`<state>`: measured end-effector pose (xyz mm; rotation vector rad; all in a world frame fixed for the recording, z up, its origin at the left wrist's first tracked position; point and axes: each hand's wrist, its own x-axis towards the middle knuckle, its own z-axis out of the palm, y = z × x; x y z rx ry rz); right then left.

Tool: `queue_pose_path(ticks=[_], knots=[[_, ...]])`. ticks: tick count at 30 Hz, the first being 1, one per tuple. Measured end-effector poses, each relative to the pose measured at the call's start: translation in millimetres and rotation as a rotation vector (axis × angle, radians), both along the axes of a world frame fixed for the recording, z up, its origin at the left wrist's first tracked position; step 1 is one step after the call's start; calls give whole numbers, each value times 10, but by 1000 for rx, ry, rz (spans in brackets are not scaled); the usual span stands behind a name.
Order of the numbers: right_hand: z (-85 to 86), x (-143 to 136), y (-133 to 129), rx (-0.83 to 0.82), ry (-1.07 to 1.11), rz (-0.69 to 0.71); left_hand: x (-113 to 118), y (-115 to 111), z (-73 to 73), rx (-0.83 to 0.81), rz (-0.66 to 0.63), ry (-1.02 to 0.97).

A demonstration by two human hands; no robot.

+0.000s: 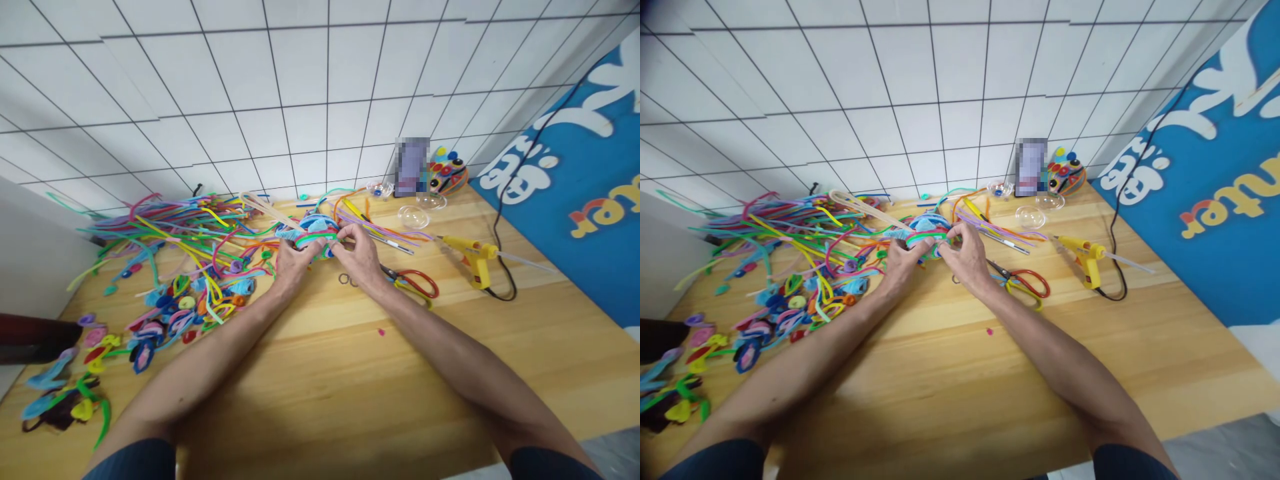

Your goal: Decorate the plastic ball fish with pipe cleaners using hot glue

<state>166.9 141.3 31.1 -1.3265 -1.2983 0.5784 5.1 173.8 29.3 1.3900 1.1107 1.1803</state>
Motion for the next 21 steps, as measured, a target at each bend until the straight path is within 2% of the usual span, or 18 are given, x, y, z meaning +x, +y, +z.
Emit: queue_pose_path(ticks=[3, 6, 10, 16, 21], knots=[[-1, 0, -1, 2, -31, -10, 39, -56, 83, 39, 65, -34], [7, -7, -11, -22, -70, -42, 62, -89, 120, 14, 77, -56], [58, -26, -53, -36, -118, -76, 65, -90, 90, 12, 123, -84], [180, -42, -135, 52, -208, -66, 56, -63, 8, 117, 156, -131], [194, -47, -125, 67, -127, -30, 47, -65, 6, 154, 156, -133]])
